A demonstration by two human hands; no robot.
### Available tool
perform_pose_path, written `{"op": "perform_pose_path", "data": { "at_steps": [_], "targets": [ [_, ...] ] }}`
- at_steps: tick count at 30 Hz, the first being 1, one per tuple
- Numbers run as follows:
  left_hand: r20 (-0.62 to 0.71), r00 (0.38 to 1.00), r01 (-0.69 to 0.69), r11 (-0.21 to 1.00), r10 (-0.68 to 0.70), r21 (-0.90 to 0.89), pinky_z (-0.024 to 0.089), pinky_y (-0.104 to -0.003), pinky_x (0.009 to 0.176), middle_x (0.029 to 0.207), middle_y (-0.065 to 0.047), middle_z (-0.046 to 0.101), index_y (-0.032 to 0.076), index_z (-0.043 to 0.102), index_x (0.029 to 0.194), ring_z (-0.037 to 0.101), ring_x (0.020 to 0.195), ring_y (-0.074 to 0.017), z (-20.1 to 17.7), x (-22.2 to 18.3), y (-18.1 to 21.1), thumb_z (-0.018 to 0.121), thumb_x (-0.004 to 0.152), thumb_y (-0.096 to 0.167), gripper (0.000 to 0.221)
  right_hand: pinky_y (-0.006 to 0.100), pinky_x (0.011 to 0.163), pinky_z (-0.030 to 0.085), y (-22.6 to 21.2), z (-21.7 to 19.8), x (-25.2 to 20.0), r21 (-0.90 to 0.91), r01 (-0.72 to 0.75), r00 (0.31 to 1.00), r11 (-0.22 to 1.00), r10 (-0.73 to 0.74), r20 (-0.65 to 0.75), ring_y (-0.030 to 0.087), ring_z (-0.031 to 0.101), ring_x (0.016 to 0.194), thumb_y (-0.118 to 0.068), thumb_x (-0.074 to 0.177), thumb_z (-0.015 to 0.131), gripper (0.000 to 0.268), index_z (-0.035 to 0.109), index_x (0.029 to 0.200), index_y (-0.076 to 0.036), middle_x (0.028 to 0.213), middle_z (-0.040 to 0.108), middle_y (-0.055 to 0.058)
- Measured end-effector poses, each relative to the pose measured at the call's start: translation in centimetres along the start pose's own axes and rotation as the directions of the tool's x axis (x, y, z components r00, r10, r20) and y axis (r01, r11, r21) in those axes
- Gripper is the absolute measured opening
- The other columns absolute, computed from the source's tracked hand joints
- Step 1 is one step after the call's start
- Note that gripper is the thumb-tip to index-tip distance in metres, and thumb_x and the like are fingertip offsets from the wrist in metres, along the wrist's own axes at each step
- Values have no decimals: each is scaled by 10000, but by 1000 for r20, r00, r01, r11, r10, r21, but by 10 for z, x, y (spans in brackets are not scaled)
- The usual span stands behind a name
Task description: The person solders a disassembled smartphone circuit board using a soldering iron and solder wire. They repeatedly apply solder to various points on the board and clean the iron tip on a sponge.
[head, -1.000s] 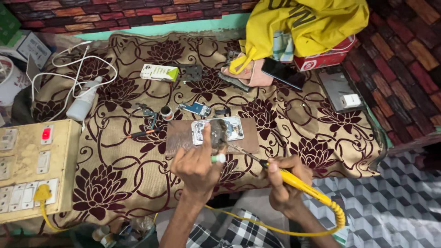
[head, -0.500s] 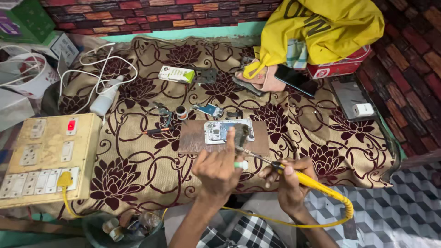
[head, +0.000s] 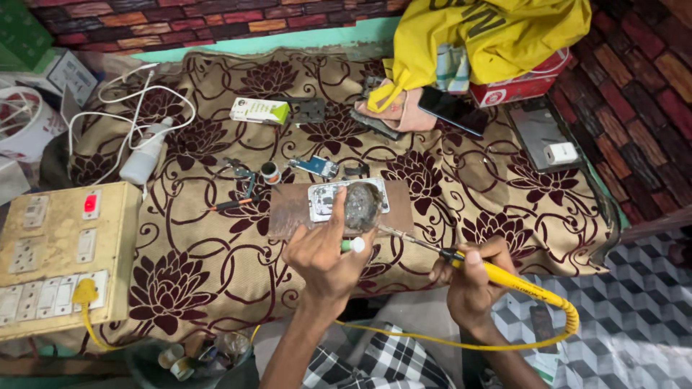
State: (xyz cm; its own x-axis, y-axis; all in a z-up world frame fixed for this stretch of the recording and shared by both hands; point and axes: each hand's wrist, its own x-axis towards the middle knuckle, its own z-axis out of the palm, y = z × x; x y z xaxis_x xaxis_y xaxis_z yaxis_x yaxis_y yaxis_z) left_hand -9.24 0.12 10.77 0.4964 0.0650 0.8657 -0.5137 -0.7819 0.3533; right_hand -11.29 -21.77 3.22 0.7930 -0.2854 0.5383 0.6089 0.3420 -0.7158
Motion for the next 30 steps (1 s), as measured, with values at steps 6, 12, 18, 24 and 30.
{"op": "perform_pose_path", "data": {
  "at_steps": [6, 12, 18, 24, 30],
  "targets": [
    [45, 999, -5, 1000, 6, -6, 277, -363, 517, 515, 26, 470, -53, 640, 1356, 410, 422, -127, 1, -3, 7, 720, 900, 329, 600, 385, 529, 586, 2, -1, 3, 126, -13, 996, 992, 1, 94, 199, 591, 527, -185, 1072, 589, 215, 476, 1013, -12, 690, 575, 132],
    [49, 996, -69, 998, 69, 13, 288, -365, 530, 509, 10, 444, -63, 643, 1357, 403, 447, -144, 7, -15, 10, 675, 943, 314, 560, 389, 552, 624, 5, 9, 0, 72, 109, 994, 991, -109, -3, 236, 672, 594, -210, 1028, 621, 253, 437, 1096, -50, 925, 629, 167],
    [6, 989, -149, 986, 149, 70, 294, -347, 525, 519, 35, 473, -54, 635, 1362, 420, 458, -128, 6, -19, 5, 713, 990, 279, 505, 381, 594, 587, -19, 10, 15, -690, 508, 846, 515, -452, 285, 249, 670, 648, -167, 1032, 580, 174, 514, 925, -47, 756, 632, 164],
    [30, 994, -104, 992, 102, 75, 267, -365, 510, 536, 1, 487, -66, 627, 1368, 400, 439, -152, -7, -10, 2, 666, 963, 238, 508, 274, 398, 488, -22, 21, -2, -251, 42, 997, 967, -55, -45, 151, 602, 472, -170, 1018, 580, 230, 456, 885, -30, 686, 590, 114],
    [35, 997, -66, 997, 65, 32, 278, -366, 524, 531, -1, 440, -67, 629, 1369, 395, 447, -154, -15, -10, 8, 635, 932, 241, 534, 312, 451, 548, -10, 28, -3, 110, 54, 997, 992, -59, 41, 236, 686, 608, -172, 1065, 601, 225, 418, 1011, -55, 809, 629, 154]
  ]
}}
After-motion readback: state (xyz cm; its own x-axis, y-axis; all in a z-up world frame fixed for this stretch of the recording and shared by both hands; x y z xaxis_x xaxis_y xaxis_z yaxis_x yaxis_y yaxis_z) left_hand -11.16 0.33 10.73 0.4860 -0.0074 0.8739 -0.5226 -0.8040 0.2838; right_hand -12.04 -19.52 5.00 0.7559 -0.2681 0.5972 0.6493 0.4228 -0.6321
